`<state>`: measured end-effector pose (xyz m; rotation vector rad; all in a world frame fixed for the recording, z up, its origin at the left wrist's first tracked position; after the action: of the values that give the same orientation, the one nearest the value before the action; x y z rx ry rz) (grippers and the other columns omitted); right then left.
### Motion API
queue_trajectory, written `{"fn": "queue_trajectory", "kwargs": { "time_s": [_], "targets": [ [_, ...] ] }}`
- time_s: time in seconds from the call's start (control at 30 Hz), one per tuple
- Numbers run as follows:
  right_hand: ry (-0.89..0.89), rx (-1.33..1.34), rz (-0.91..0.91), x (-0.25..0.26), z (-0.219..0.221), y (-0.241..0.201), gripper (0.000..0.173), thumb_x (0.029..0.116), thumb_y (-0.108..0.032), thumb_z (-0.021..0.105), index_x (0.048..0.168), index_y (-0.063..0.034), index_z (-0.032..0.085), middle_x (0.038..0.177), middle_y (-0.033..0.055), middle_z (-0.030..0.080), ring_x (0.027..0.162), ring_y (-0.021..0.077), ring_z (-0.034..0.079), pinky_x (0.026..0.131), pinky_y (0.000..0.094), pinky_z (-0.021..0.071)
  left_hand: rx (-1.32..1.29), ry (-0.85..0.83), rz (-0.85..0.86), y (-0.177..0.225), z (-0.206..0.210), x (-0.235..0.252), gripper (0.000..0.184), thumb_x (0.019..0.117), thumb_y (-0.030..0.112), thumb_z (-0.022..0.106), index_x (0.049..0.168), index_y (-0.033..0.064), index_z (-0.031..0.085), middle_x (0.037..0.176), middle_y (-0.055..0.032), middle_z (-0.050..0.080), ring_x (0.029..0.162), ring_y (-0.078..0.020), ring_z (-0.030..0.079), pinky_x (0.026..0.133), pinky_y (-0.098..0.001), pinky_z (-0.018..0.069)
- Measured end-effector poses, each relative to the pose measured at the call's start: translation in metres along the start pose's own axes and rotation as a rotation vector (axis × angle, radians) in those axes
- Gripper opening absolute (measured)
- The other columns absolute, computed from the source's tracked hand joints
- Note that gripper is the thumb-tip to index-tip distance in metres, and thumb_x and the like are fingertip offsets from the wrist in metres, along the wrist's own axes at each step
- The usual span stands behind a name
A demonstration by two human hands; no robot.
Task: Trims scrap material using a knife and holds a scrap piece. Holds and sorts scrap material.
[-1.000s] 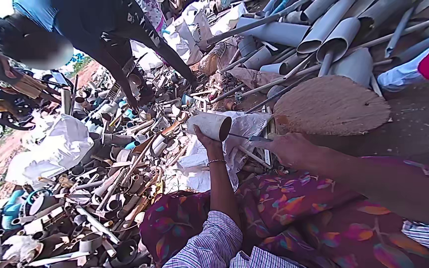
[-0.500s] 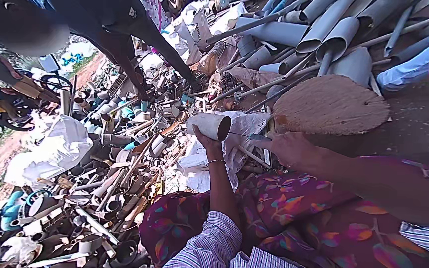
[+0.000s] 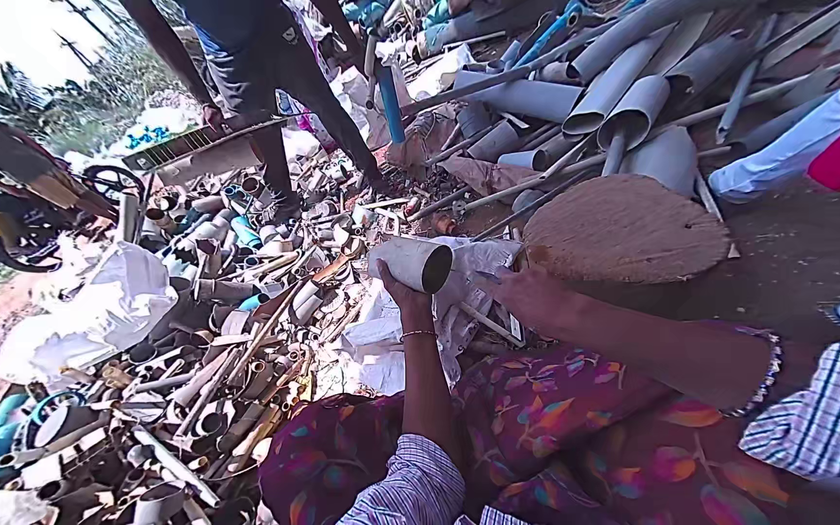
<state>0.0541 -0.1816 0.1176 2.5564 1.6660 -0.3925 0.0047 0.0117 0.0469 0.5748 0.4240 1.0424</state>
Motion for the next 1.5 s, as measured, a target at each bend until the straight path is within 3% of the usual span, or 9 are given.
{"fn": "queue_trajectory", "kwargs": {
  "time_s": [0.23, 0.43, 0.57, 0.7, 0.83, 0.97, 1.23, 1.33, 1.5],
  "targets": [
    [0.016, 0.046, 0.037, 0.0, -0.004, 0.002, 0.068, 0.0999, 0.007, 0.052, 0.162, -0.0111, 0.03, 0.136, 0.0308, 0.054, 0.102, 0.0485, 0.065, 0.083, 0.0566, 0.0522, 0.009, -0.087, -0.033, -0.007, 0.006, -0.012, 0.052, 0.1083, 0.057, 0.026, 0.143, 0.0217, 0.044, 0.134, -0.0015, 0.059, 0.123, -0.0145, 0.059, 0.102, -0.0399, 0.052],
    [-0.191, 0.504, -0.076, -0.028, -0.019, -0.01, 0.058, 0.1081, -0.013, 0.048, 0.162, -0.0084, 0.027, 0.136, 0.0277, 0.058, 0.124, 0.0401, 0.057, 0.104, 0.0518, 0.0422, -0.076, -0.125, -0.08, -0.01, 0.003, -0.011, 0.06, 0.1054, 0.063, 0.023, 0.142, 0.0222, 0.047, 0.132, -0.001, 0.062, 0.122, -0.015, 0.06, 0.1, -0.0411, 0.0528],
    [-0.145, 0.217, 0.013, -0.034, -0.017, -0.015, 0.07, 0.1003, 0.0, 0.056, 0.163, -0.0134, 0.028, 0.131, 0.0276, 0.059, 0.118, 0.0458, 0.06, 0.097, 0.0581, 0.048, -0.107, -0.095, -0.114, -0.011, -0.017, -0.003, 0.066, 0.1009, 0.071, 0.023, 0.145, 0.028, 0.045, 0.14, 0.0009, 0.058, 0.13, -0.017, 0.056, 0.105, -0.0476, 0.0496],
    [-0.077, -0.1, 0.106, -0.026, -0.029, -0.017, 0.07, 0.0985, 0.007, 0.053, 0.162, -0.0095, 0.029, 0.131, 0.0312, 0.055, 0.101, 0.0454, 0.065, 0.08, 0.0519, 0.0539, -0.246, -0.149, -0.138, -0.018, -0.017, 0.005, 0.063, 0.1009, 0.068, 0.026, 0.135, 0.0221, 0.053, 0.125, -0.0038, 0.066, 0.118, -0.0214, 0.064, 0.095, -0.0499, 0.0549],
    [-0.179, 0.091, 0.021, -0.024, -0.034, -0.031, 0.078, 0.097, 0.005, 0.059, 0.164, -0.0084, 0.02, 0.132, 0.0298, 0.057, 0.118, 0.0476, 0.06, 0.093, 0.0569, 0.0505, -0.237, -0.317, -0.125, -0.019, -0.011, -0.007, 0.064, 0.1013, 0.067, 0.021, 0.135, 0.0244, 0.054, 0.127, 0.001, 0.066, 0.119, -0.0146, 0.063, 0.098, -0.0411, 0.0542],
    [-0.207, 0.45, -0.121, -0.026, -0.029, -0.033, 0.067, 0.104, -0.003, 0.051, 0.163, -0.0063, 0.02, 0.139, 0.029, 0.055, 0.127, 0.0423, 0.054, 0.106, 0.0526, 0.0405, -0.245, -0.257, -0.05, -0.016, -0.007, -0.005, 0.068, 0.1017, 0.068, 0.019, 0.137, 0.0223, 0.055, 0.13, -0.0003, 0.065, 0.122, -0.0158, 0.062, 0.1, -0.0422, 0.0529],
    [-0.125, 0.008, 0.058, -0.003, -0.02, -0.019, 0.068, 0.1023, 0.008, 0.045, 0.163, -0.0072, 0.019, 0.134, 0.0327, 0.05, 0.103, 0.0456, 0.064, 0.082, 0.0502, 0.0544, -0.201, -0.414, -0.08, -0.036, -0.009, -0.006, 0.068, 0.0994, 0.071, 0.021, 0.134, 0.0241, 0.056, 0.128, 0.0019, 0.065, 0.121, -0.0137, 0.062, 0.1, -0.0394, 0.0527],
    [-0.129, 0.031, 0.015, 0.0, -0.02, -0.017, 0.067, 0.1014, 0.006, 0.049, 0.162, -0.0051, 0.022, 0.131, 0.0326, 0.052, 0.107, 0.047, 0.063, 0.084, 0.0518, 0.0535, -0.17, -0.457, -0.108, -0.041, -0.01, -0.009, 0.064, 0.102, 0.068, 0.023, 0.139, 0.0256, 0.055, 0.133, 0.0041, 0.064, 0.126, -0.0109, 0.059, 0.105, -0.0377, 0.0497],
    [-0.158, 0.335, -0.091, 0.002, -0.012, -0.017, 0.082, 0.0959, 0.0, 0.063, 0.164, -0.0073, 0.017, 0.123, 0.0294, 0.062, 0.116, 0.0473, 0.06, 0.095, 0.0586, 0.0478, -0.249, -0.208, -0.239, -0.045, -0.011, -0.013, 0.054, 0.1089, 0.053, 0.018, 0.143, 0.0228, 0.046, 0.137, 0.0014, 0.059, 0.13, -0.0134, 0.055, 0.107, -0.036, 0.0471]
  ]
}}
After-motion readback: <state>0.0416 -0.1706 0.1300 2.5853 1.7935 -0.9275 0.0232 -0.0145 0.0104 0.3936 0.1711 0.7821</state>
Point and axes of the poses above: each hand's wrist, its own x-axis towards the middle knuckle, its own z-axis out of the palm, y = z × x, the point moved 4 cm from there along x, towards the middle knuckle
